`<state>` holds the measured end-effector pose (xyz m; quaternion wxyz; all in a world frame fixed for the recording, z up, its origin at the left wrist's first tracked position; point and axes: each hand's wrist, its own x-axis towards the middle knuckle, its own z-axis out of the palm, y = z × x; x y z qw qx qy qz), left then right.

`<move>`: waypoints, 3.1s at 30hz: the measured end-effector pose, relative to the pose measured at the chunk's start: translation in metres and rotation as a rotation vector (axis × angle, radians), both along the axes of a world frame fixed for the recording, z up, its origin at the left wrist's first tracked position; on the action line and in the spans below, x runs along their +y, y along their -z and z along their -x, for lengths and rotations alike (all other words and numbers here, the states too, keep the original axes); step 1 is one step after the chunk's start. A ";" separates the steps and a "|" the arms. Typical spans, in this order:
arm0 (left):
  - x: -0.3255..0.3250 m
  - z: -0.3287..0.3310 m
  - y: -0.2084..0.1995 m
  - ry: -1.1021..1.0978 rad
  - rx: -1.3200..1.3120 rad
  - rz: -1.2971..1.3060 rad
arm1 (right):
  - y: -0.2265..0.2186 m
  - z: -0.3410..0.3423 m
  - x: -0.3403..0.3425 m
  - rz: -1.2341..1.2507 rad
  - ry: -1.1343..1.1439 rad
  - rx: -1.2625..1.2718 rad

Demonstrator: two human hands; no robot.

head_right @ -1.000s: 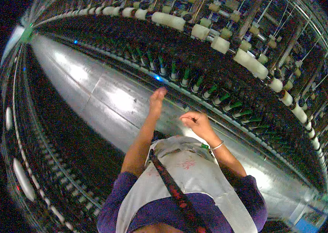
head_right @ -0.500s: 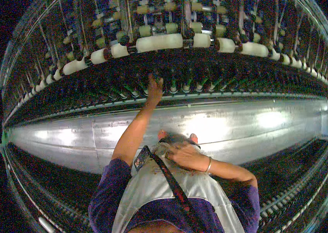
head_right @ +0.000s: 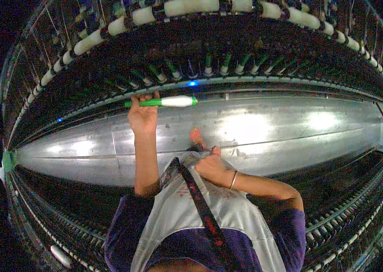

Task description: The person uses a green marker to inspect and thread yarn through multiple spindles on a textile machine. They then remove a finished white yarn bobbin, replace it with a new one, and thread the yarn through the machine's guides.

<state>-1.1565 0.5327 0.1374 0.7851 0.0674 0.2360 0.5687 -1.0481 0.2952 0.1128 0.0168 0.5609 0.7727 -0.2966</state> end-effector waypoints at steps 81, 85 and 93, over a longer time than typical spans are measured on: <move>0.030 -0.090 -0.006 0.425 0.955 -0.203 | -0.056 -0.102 0.255 -0.510 1.180 1.678; 0.069 -0.100 -0.031 0.355 0.822 -0.266 | -0.075 -0.102 0.300 -0.496 1.277 1.859; 0.115 -0.114 -0.042 0.371 0.711 -0.214 | -0.092 -0.110 0.308 -0.384 1.322 2.016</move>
